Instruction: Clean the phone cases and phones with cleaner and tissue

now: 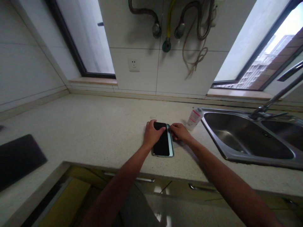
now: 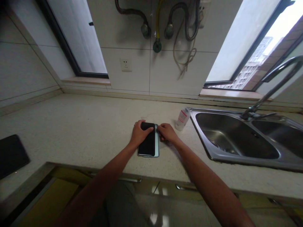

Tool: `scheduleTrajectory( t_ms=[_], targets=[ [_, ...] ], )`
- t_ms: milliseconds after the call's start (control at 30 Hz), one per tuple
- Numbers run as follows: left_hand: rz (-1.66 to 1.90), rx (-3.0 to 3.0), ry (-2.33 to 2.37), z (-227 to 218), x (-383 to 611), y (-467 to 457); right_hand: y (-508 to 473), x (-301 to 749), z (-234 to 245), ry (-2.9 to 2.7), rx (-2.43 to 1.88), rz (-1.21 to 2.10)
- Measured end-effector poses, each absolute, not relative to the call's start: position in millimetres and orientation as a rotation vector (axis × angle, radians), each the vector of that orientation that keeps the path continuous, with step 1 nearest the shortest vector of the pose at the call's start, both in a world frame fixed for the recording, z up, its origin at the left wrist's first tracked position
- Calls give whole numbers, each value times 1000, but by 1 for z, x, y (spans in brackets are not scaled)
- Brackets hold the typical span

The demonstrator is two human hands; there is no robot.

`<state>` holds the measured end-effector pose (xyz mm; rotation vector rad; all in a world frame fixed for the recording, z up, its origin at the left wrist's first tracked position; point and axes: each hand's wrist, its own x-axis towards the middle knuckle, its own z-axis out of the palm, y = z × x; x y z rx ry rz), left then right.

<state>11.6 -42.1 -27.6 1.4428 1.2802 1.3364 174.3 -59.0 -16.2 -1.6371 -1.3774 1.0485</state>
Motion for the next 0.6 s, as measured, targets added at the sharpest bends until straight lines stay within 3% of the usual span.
scheduleTrajectory(
  t_ms=[133, 367, 600],
  targets=[
    [1446, 1307, 1169, -28, 12, -41, -58, 173, -22, -1389, -1506, 970],
    [1087, 995, 983, -24, 13, -44, -61, 167, -21, -1340, -1414, 994],
    [1050, 834, 886, -17, 11, -46, -59, 174, -10, -1388, -1401, 1054]
  ],
)
